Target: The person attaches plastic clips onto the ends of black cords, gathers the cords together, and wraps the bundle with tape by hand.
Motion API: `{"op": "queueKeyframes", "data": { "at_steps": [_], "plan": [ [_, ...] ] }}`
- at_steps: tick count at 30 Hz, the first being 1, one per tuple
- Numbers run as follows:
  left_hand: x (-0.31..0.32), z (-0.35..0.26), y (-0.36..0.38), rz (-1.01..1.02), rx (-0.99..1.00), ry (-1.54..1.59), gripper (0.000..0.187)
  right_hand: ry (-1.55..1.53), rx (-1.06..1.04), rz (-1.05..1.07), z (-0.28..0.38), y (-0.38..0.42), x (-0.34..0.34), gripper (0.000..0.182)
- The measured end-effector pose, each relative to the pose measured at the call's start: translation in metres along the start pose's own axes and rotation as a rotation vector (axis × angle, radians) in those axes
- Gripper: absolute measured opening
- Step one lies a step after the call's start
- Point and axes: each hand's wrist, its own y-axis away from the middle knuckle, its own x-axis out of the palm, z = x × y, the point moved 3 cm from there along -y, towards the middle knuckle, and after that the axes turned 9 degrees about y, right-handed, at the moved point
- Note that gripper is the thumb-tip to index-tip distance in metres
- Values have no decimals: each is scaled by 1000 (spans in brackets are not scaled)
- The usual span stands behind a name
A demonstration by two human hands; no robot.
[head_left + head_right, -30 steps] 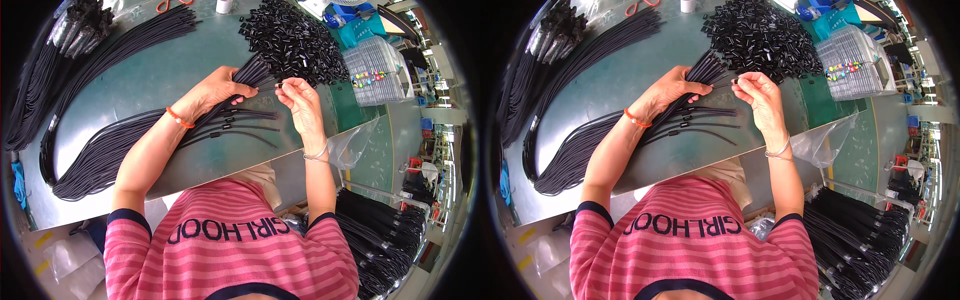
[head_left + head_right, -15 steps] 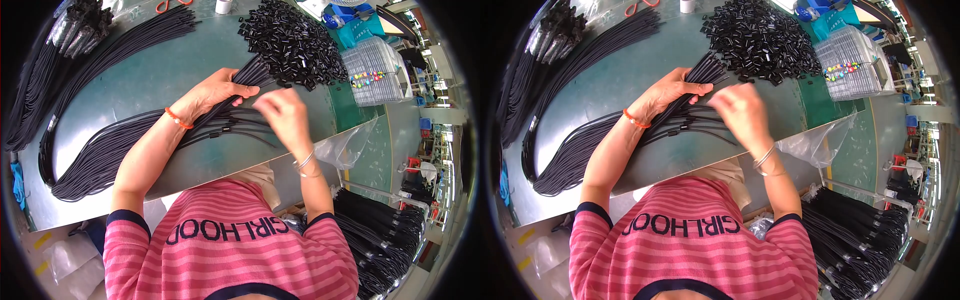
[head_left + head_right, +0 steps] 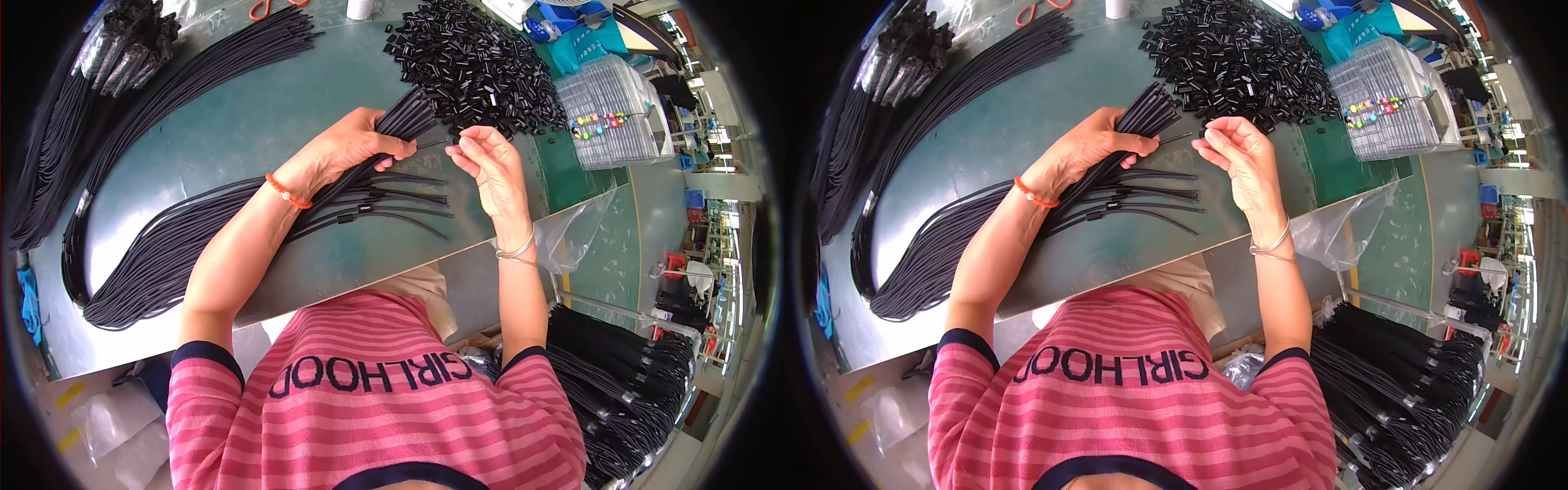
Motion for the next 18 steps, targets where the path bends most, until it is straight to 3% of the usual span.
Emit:
{"op": "queueKeyframes", "data": {
  "at_steps": [4, 8, 11, 15, 18],
  "plan": [
    [1, -1, 1, -37, 5, 12, 14, -81, 27, 60, 5, -1, 9, 12],
    [-3, 1, -1, -21, 2, -5, 15, 145, -117, 96, 16, -5, 7, 10],
    [-6, 3, -5, 5, 30, 6, 14, 1012, -665, 129, 52, 11, 29, 8],
    [-6, 0, -2, -75, 1, 48, 13, 1236, -892, -119, 54, 22, 49, 9],
    [-3, -2, 1, -86, 15, -32, 16, 1159, -801, -106, 46, 17, 48, 10]
  ]
}}
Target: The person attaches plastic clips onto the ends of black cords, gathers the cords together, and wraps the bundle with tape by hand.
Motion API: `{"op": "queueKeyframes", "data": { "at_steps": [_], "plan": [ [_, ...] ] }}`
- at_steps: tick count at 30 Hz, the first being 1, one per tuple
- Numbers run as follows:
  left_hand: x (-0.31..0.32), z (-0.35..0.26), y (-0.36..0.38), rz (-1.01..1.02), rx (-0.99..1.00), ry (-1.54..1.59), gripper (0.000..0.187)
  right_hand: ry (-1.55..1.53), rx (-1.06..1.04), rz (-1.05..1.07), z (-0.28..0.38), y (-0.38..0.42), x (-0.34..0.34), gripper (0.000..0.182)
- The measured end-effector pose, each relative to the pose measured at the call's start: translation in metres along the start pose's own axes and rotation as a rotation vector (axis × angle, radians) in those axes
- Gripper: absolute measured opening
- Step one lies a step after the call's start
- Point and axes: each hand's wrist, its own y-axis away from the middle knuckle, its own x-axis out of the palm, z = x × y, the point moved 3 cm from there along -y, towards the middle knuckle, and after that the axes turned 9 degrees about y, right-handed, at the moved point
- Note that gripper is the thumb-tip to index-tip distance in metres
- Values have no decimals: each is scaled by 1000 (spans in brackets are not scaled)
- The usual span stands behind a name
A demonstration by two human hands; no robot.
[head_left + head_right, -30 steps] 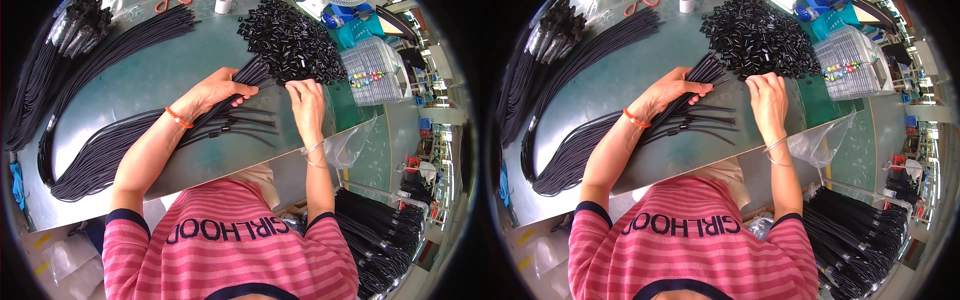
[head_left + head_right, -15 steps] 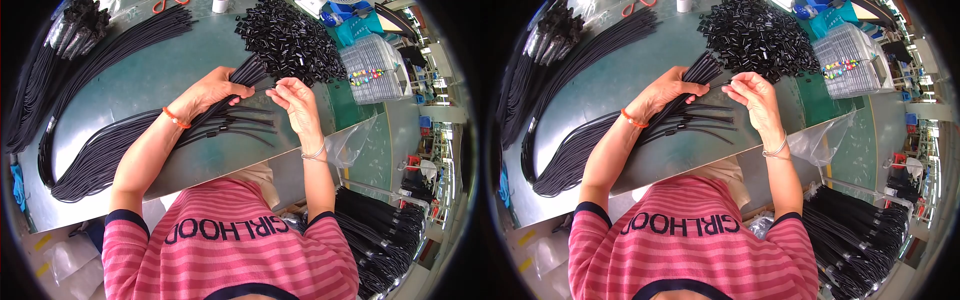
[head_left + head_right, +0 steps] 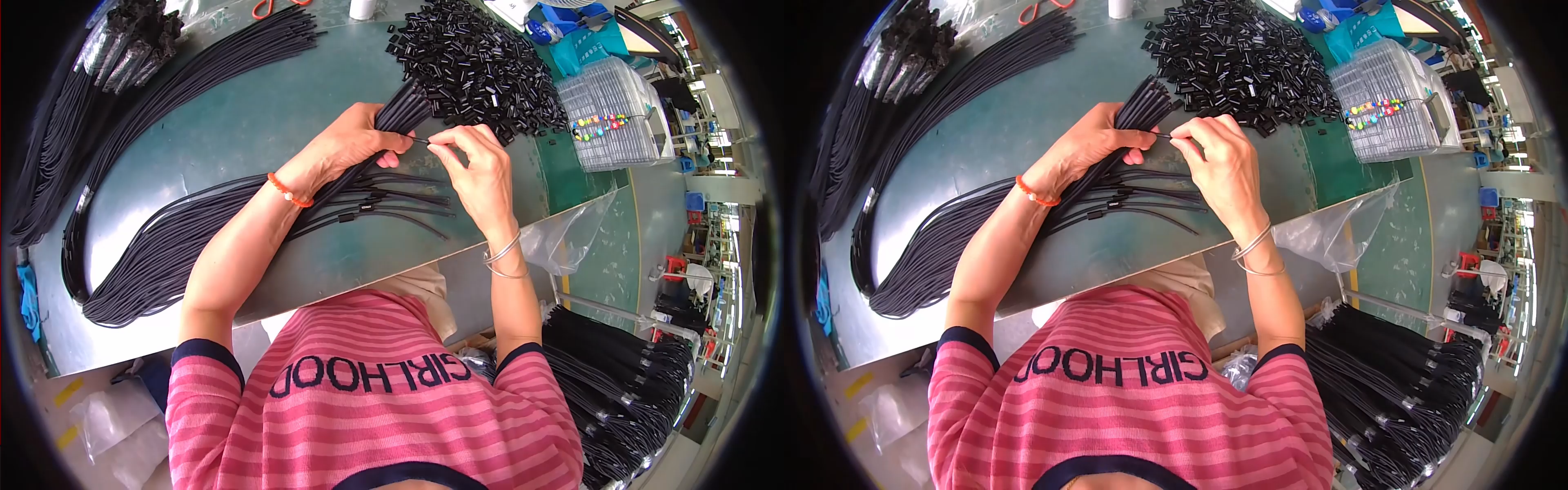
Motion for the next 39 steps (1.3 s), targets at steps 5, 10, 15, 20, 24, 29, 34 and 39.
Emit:
{"op": "queueKeyframes", "data": {
  "at_steps": [5, 10, 15, 20, 24, 29, 34, 39],
  "plan": [
    [-4, 6, -6, 18, 87, -86, 19, 122, -88, -3, 15, -4, 10, 10],
    [-12, 2, -6, -25, 118, -22, 20, 196, -8, 131, 16, -2, 6, 9],
    [-8, 4, -4, 25, -32, 162, 20, -84, -152, 151, 42, 11, 23, 9],
    [-8, -1, -3, 32, -82, 161, 20, 79, 181, 39, -22, 4, 11, 8],
    [-5, 2, -5, 31, -89, 127, 18, 76, 342, 144, -45, 3, 13, 8],
    [-2, 0, -2, 70, -35, 81, 16, -50, 266, 177, -49, 9, 26, 10],
    [-2, 4, -4, 61, -39, 80, 22, -603, 503, 267, -57, 16, 30, 12],
    [-1, 0, -3, 44, -49, 75, 16, -695, 370, 285, -47, 3, 12, 11]
  ]
}}
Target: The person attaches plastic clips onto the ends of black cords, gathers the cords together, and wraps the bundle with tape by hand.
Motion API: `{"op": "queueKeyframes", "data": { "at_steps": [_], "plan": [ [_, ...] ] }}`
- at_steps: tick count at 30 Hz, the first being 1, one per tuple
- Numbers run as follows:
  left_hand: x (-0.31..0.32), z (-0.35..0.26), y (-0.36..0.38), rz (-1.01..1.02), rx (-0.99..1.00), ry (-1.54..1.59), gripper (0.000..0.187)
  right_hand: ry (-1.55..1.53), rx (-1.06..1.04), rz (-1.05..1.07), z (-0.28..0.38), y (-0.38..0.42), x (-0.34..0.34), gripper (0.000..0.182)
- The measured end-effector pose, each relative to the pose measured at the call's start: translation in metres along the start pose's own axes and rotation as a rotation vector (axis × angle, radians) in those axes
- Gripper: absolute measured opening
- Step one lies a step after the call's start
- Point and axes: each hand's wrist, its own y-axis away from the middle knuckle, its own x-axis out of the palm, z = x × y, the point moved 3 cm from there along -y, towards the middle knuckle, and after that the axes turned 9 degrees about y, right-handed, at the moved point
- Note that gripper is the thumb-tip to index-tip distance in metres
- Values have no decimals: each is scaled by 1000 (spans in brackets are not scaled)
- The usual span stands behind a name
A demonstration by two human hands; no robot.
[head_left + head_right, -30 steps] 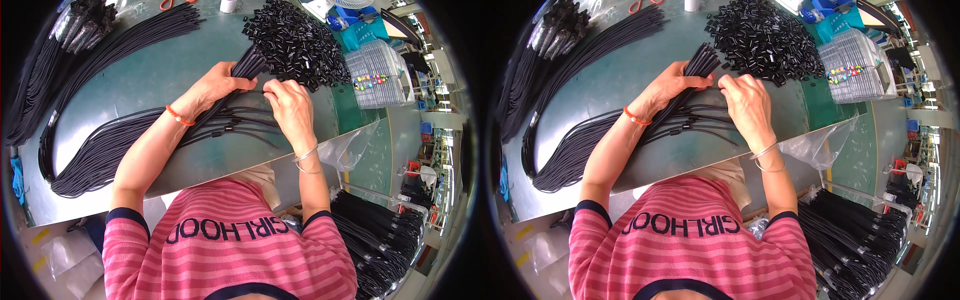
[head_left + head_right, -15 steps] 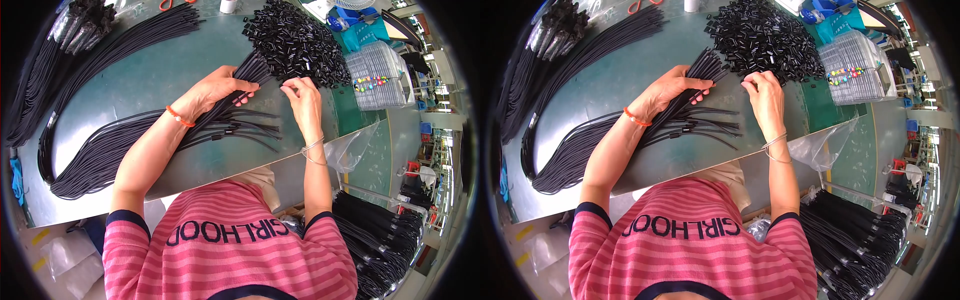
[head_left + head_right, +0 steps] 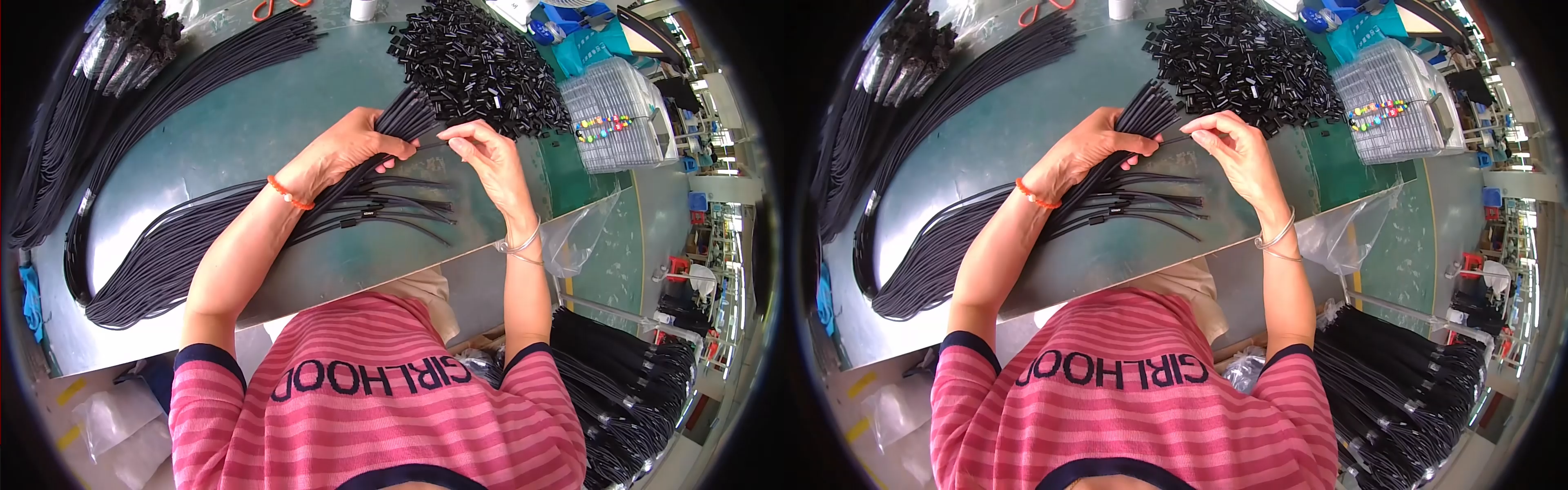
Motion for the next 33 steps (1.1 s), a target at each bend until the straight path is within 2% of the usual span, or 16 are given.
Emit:
{"op": "queueKeyframes", "data": {
  "at_steps": [2, 3, 6, 7, 10, 15, 18, 19, 22, 23, 26, 28, 30, 33],
  "plan": [
    [0, 0, 1, 25, 0, 40, 17, 271, -84, -10, 9, 1, 1, 12],
    [-1, 0, 1, 25, 1, 41, 17, 272, -84, -10, 8, 2, 5, 12],
    [-4, 4, -2, 56, -14, 60, 18, -101, 42, -117, -7, 5, 15, 11],
    [-3, 4, -2, 56, -14, 61, 18, -100, 42, -116, -6, 6, 14, 11],
    [-2, 1, 1, 46, -23, 56, 19, -498, 290, -46, -12, 7, 15, 9],
    [2, -2, 4, 19, -23, 51, 18, -666, 283, -111, -18, 5, 27, 9],
    [0, 3, 0, 27, 88, 14, 23, -94, 22, -88, -9, 6, 43, 10],
    [-2, 3, 0, 24, 90, 15, 23, -94, 21, -85, 1, 9, 47, 10],
    [-4, 2, -1, 49, 43, 6, 24, 820, -488, -6, 60, 31, 57, 9],
    [-4, 2, -1, 52, 42, 8, 24, 822, -486, -5, 62, 33, 57, 9],
    [-3, 3, 0, 12, -19, 78, 20, 393, -339, 70, 61, 35, 56, 9],
    [0, 0, 2, -4, -26, 62, 20, 783, -317, -217, 39, 15, 26, 8],
    [2, -2, 3, -33, -37, 27, 19, 912, -231, -422, 7, 2, 3, 4],
    [1, -1, 2, -9, -2, 18, 17, 874, -165, -303, -5, -2, 0, 9]
  ]
}}
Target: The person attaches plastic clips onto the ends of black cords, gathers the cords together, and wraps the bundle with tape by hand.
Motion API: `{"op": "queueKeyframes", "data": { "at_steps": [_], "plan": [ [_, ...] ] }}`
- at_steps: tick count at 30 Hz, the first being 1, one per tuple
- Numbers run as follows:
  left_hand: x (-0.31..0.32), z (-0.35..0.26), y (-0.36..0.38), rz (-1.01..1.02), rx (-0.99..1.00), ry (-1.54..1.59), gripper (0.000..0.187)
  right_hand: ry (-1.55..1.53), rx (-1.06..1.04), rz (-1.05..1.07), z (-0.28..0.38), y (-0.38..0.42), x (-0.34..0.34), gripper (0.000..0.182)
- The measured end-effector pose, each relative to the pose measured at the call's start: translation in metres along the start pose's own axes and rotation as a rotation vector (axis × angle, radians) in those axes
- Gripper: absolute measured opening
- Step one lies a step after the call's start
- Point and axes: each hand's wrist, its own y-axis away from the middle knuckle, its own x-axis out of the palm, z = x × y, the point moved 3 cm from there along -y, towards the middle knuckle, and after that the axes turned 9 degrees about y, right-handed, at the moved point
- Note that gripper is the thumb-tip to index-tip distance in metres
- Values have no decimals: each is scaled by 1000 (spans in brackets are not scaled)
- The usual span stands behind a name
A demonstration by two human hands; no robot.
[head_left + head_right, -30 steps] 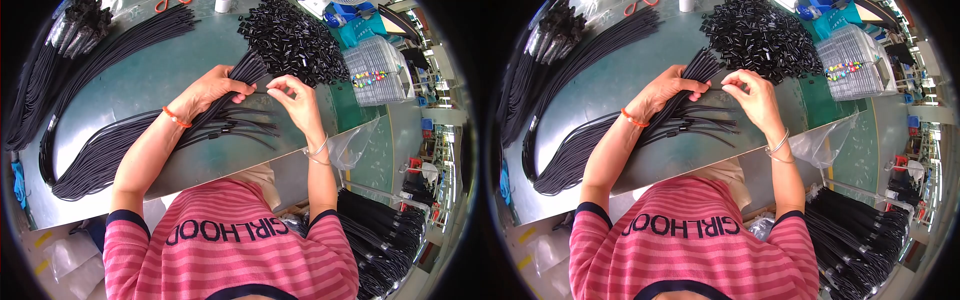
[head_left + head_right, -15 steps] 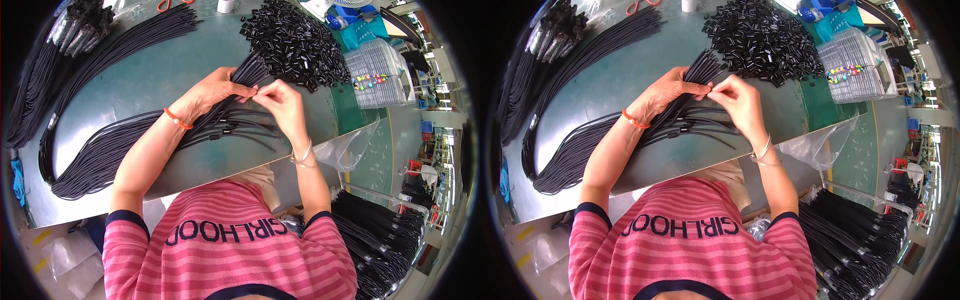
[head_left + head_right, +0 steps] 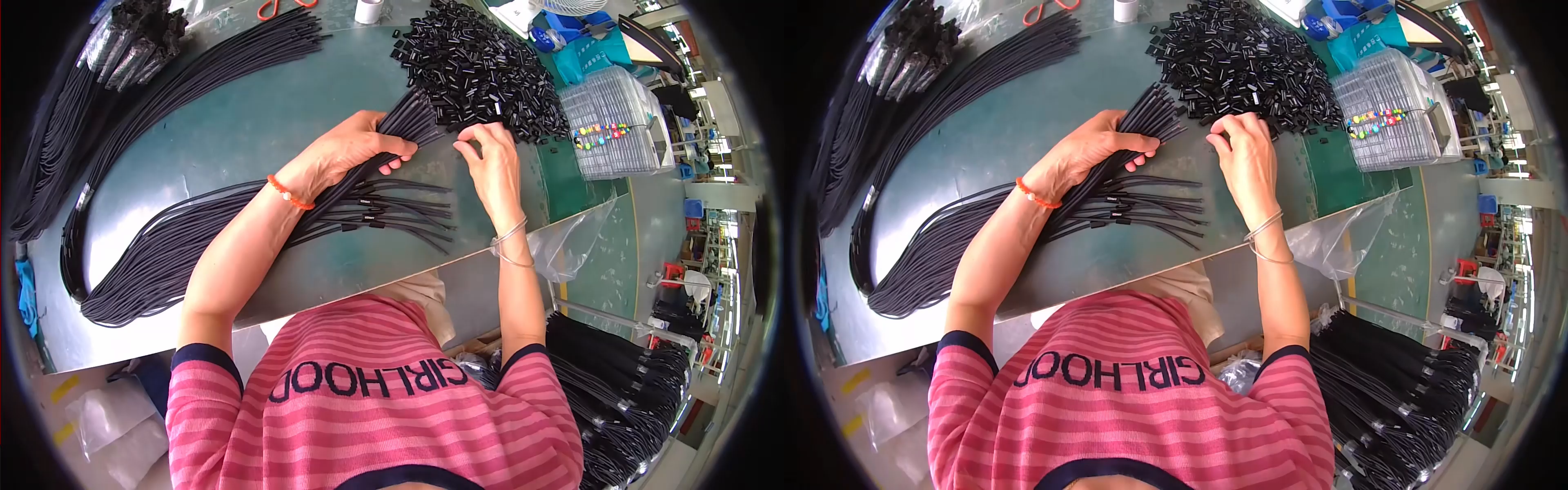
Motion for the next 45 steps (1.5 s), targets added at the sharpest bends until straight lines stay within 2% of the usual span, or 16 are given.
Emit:
{"op": "queueKeyframes", "data": {
  "at_steps": [2, 5, 6, 9, 14, 21, 26, 29, 30, 32, 33, 36, 38, 40, 45],
  "plan": [
    [-2, 3, 0, 8, 7, -1, 17, -27, 12, 74, -1, 3, 6, 11],
    [-1, 4, -1, 19, 6, -2, 17, -412, 178, 203, 1, 9, 12, 11],
    [-1, 3, -1, 19, 5, -4, 17, -413, 179, 201, 1, 7, 10, 11],
    [-1, 3, -2, 37, 14, -56, 18, -1391, 578, 174, -2, 8, 10, 9],
    [-2, 5, -2, 3, 10, -33, 18, -1459, 544, 253, 1, 7, 14, 10],
    [-2, 4, -1, 14, 27, -1, 19, -1237, 301, 376, -7, 1, 8, 10],
    [-1, 4, -2, 13, 24, -106, 19, -1086, 179, 311, -1, -8, -5, 8],
    [1, 5, -2, 31, 47, -5, 17, -509, -107, 233, 23, -8, -23, 7],
    [0, 5, -2, 32, 47, -6, 17, -509, -106, 232, 35, -2, -19, 7],
    [-2, 8, -3, 54, 41, 9, 16, -135, -495, 19, 70, 16, -16, 9],
    [-3, 9, -3, 66, 37, 16, 16, -136, -494, 19, 71, 19, -17, 9],
    [0, 4, -2, 57, 47, 7, 16, -442, -223, 201, 69, 20, -15, 9],
    [2, 2, 0, 52, 55, 8, 17, -165, -19, -22, 25, 7, -17, 8],
    [3, 2, 1, 29, 35, 4, 18, 123, 33, -112, -8, 2, -15, 8],
    [2, 2, 0, 21, 20, -14, 17, 106, -1, -72, -14, -1, -7, 9]
  ]
}}
